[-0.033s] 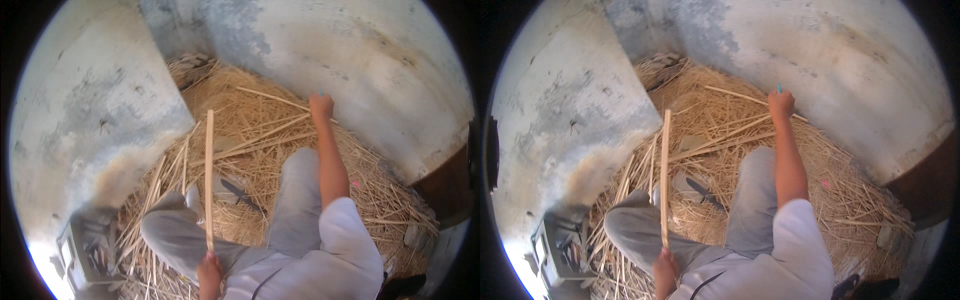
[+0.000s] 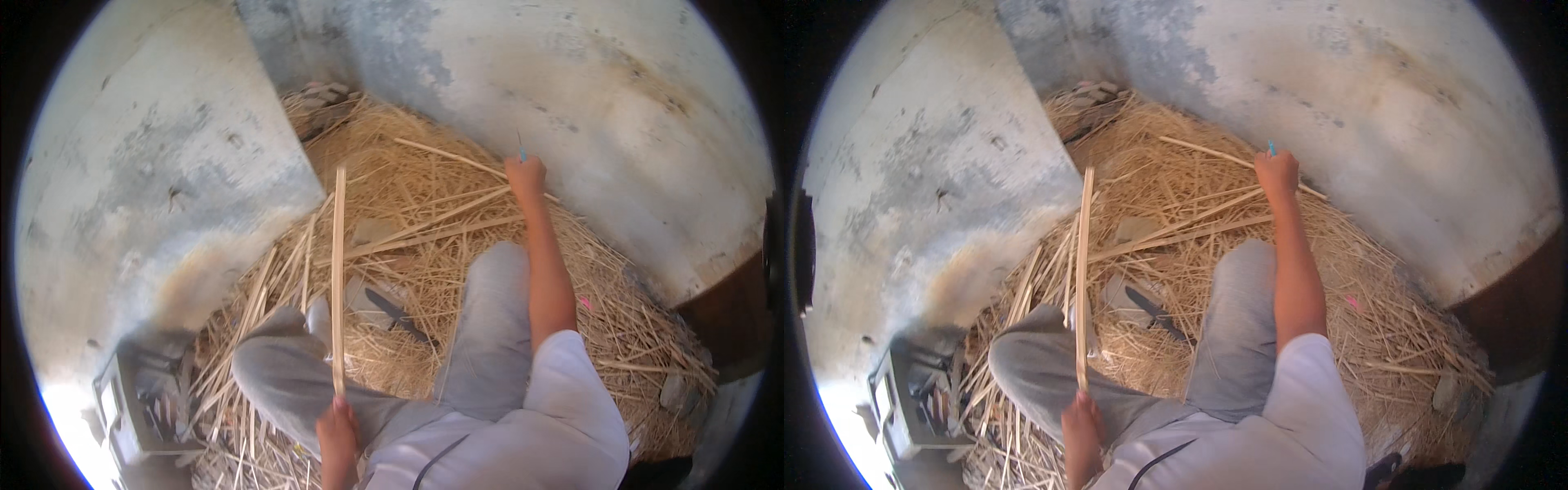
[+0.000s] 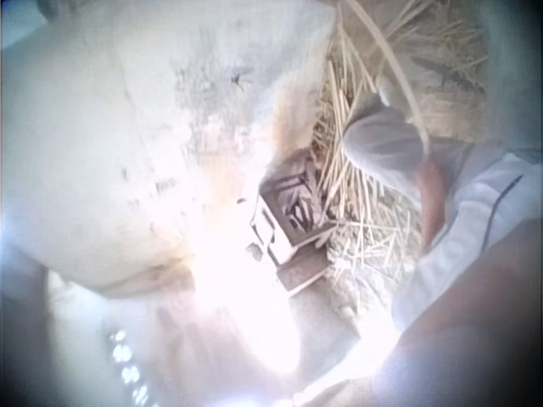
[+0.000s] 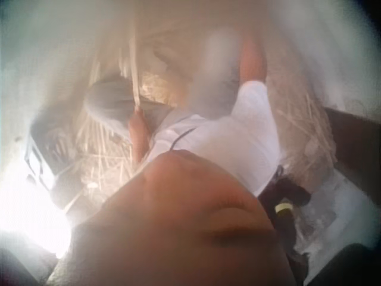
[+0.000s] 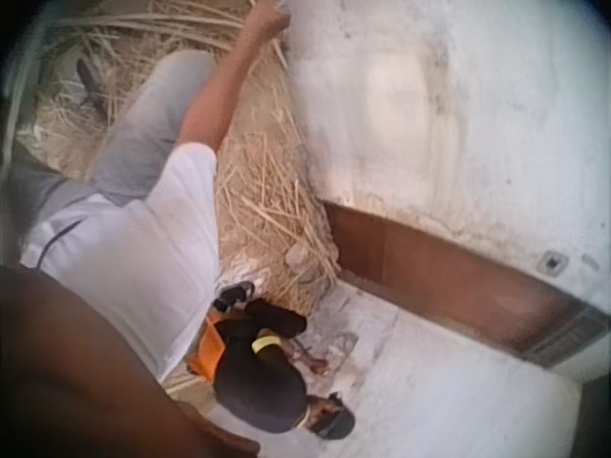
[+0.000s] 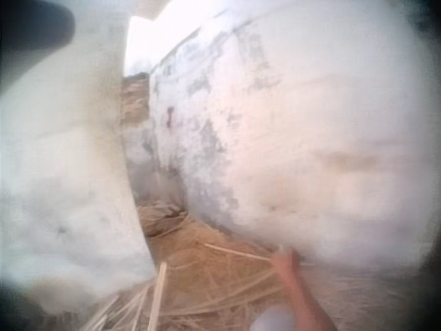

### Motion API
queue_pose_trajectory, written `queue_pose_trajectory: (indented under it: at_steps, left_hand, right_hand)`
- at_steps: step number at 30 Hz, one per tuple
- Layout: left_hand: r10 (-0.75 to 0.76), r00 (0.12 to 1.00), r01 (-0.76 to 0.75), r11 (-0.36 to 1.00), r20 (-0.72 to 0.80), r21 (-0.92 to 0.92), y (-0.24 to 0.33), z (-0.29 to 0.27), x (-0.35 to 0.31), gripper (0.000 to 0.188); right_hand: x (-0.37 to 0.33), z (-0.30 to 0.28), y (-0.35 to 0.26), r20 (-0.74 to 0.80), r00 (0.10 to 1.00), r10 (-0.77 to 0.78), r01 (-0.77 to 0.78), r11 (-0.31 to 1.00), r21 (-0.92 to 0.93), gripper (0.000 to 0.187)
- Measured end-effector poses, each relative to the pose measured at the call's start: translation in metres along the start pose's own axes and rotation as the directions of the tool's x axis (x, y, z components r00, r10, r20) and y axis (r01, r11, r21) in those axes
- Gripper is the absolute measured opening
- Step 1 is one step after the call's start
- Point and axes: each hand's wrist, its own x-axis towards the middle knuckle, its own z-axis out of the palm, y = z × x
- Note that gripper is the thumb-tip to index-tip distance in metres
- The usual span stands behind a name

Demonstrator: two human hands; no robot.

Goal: The person sits on a straw-covered floor and uses a knife to shave the surface of a long bamboo stick. They hold the stick with one hand and scrape the blade along its length to remove the outer layer, occasionally rotating the stick to work on different sides.

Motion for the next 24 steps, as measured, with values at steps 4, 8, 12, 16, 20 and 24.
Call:
queue_pose_trajectory:
  at_steps: [4,8,12,16,20,24]
  left_hand:
    - [0.055,0.967,0.015,0.963,0.250,-0.269,0.070,0.017,0.050,0.048]
    - [0.130,0.915,0.047,0.906,0.381,-0.420,0.132,0.048,0.064,0.049]
    - [0.168,0.859,0.080,0.890,0.484,-0.450,0.144,0.065,0.057,0.048]
    - [0.215,0.868,0.003,0.899,0.448,-0.437,0.140,0.068,0.046,0.047]
    - [0.231,0.871,-0.037,0.911,0.433,-0.411,0.140,0.084,0.025,0.048]
    - [0.158,0.806,0.088,0.921,0.570,-0.379,0.121,0.096,0.009,0.048]
  right_hand:
    - [-0.055,-0.012,-0.071,0.050,0.964,-0.261,0.246,0.949,0.197,0.019]
    - [-0.144,0.008,-0.115,-0.060,0.711,-0.701,0.681,0.665,0.307,0.012]
    - [-0.196,0.009,-0.123,0.058,0.615,-0.786,0.717,0.588,0.374,0.005]
    - [-0.211,0.011,-0.121,-0.017,0.570,-0.821,0.752,0.513,0.414,0.009]
    - [-0.188,0.008,-0.123,0.230,0.845,-0.483,0.442,0.872,0.210,0.012]
    - [-0.137,-0.033,-0.129,0.122,0.958,-0.260,0.199,0.907,0.371,0.015]
